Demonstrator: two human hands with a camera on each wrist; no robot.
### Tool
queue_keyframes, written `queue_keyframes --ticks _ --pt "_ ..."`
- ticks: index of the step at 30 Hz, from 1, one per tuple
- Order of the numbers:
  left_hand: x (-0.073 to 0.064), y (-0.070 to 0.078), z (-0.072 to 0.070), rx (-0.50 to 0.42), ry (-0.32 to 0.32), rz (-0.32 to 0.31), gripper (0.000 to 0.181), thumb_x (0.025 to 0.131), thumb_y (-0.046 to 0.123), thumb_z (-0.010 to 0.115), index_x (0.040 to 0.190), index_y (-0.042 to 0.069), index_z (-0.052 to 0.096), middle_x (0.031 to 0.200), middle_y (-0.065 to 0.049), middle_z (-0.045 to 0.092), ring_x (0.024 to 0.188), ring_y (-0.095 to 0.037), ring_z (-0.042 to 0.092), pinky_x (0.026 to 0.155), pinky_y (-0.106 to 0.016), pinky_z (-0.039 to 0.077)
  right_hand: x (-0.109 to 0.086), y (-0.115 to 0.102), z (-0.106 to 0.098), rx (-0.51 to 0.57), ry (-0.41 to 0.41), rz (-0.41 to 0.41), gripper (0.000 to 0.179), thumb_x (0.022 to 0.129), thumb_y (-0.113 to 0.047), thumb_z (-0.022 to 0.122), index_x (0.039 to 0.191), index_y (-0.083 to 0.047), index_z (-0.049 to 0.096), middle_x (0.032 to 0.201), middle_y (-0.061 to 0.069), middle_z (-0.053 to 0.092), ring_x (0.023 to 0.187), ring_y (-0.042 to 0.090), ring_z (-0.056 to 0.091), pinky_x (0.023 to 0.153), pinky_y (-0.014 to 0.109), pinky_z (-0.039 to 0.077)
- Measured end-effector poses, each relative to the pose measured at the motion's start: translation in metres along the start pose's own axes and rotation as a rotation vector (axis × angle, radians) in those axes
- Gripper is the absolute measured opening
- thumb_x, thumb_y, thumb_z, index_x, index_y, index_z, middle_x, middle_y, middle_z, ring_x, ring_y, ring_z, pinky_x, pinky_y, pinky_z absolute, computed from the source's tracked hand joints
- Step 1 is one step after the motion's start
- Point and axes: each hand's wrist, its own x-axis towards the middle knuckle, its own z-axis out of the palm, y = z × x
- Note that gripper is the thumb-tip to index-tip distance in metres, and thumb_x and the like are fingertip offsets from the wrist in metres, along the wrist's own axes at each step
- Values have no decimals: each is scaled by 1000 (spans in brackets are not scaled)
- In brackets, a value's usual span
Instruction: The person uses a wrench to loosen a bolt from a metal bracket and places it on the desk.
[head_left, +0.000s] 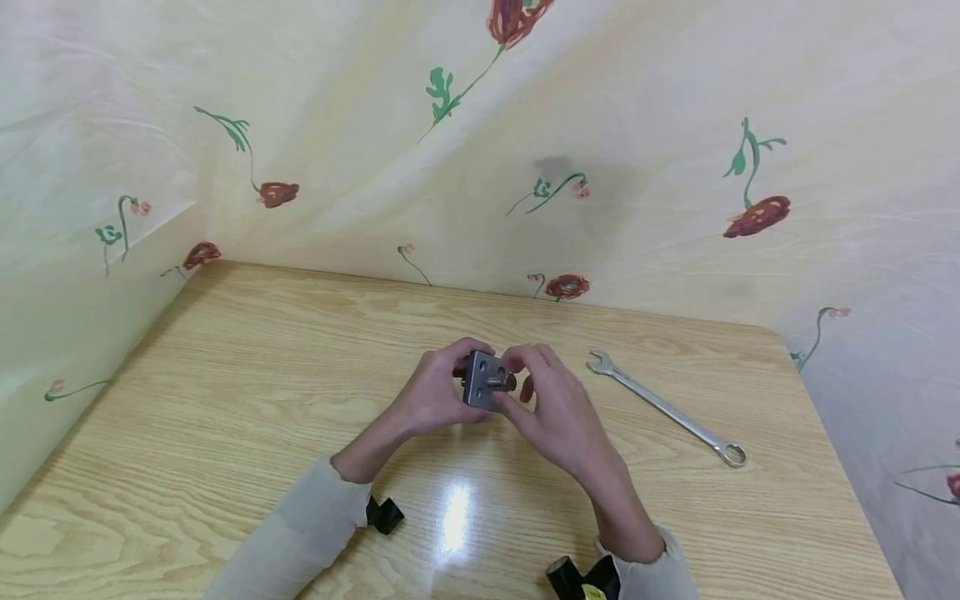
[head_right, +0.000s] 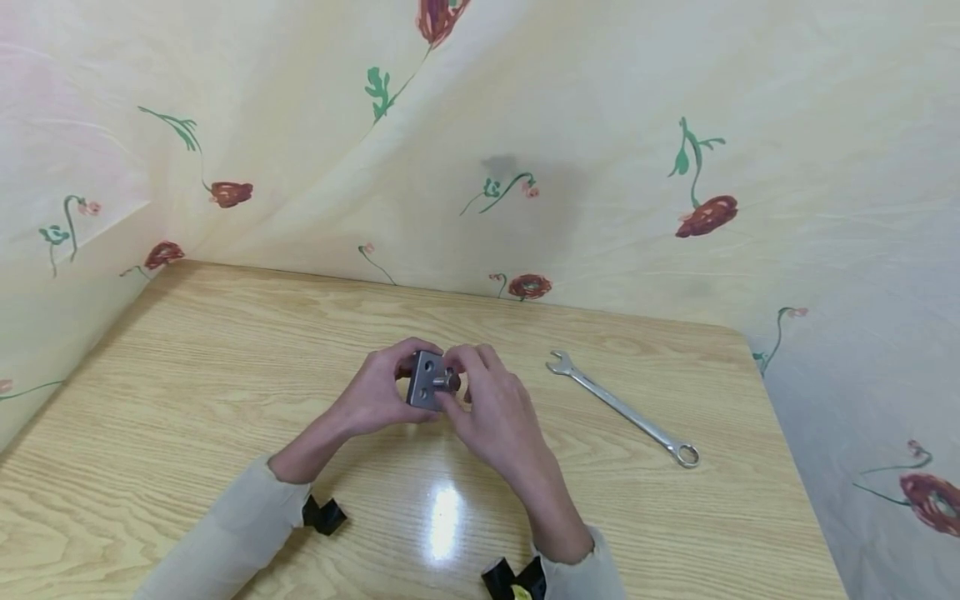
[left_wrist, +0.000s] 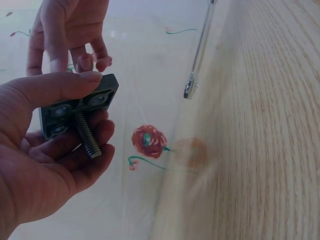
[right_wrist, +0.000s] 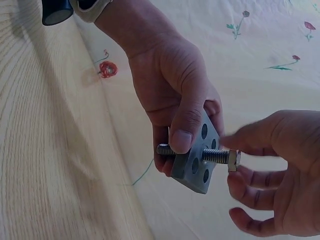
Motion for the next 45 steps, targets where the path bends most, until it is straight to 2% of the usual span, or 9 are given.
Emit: queue_keyframes --ticks 4,8,11,17,24,34,40,42,45 --pt "0 0 0 -2 -3 6 64 66 1 84 123 5 55 110 -16 70 102 -30 69 91 -44 54 1 1 0 2 -10 83 43 84 -30 75 117 -10 55 95 4 62 69 13 54 55 22 42" --pt "0 1 -1 -1 -7 1 65 66 2 84 124 5 55 114 -17 69 103 -31 68 91 -44 54 2 2 1 -7 -18 136 33 88 -35 69 108 -11 59 70 0 59 55 10 47 48 23 38" --pt "0 1 -1 1 -9 -3 65 66 2 84 124 5 55 115 -17 68 104 -31 68 92 -45 54 2 2 1 -11 -13 149 26 90 -35 67 102 -12 62 62 -1 54 50 10 44 45 23 35" --pt "0 2 -1 1 -9 -6 65 65 2 84 123 6 55 113 -16 69 104 -31 68 92 -44 53 2 0 2 -22 24 71 20 88 -26 71 99 -11 64 71 -1 59 59 9 48 51 20 38" --pt "1 1 -1 3 -1 -6 65 65 2 84 123 6 55 113 -15 69 105 -29 68 94 -43 53 2 0 1 -48 36 -19 21 83 -13 74 103 -12 67 86 3 66 68 13 56 57 19 43" --pt "1 1 0 0 -12 2 63 66 1 84 122 5 55 113 -15 68 102 -29 68 92 -44 54 1 0 2 -8 49 -57 23 77 4 70 94 -12 67 98 4 62 73 13 56 62 21 44" --pt "0 0 1 -12 -4 -3 63 66 1 83 123 5 56 111 -15 69 103 -29 68 92 -44 53 0 0 2 -3 19 27 40 80 -18 78 115 -11 59 102 5 61 73 17 56 58 21 43" --pt "0 0 1 -15 -3 -2 63 67 1 83 123 5 56 111 -16 69 103 -30 68 91 -45 54 0 0 2 -10 9 76 44 82 -28 77 116 -10 57 96 4 63 69 14 54 55 22 42" --pt "-1 0 1 -15 -2 -1 64 66 1 83 123 5 55 112 -17 69 104 -31 68 91 -45 54 1 0 2 -31 0 134 39 84 -37 73 109 -10 60 78 1 63 59 11 50 50 23 39"
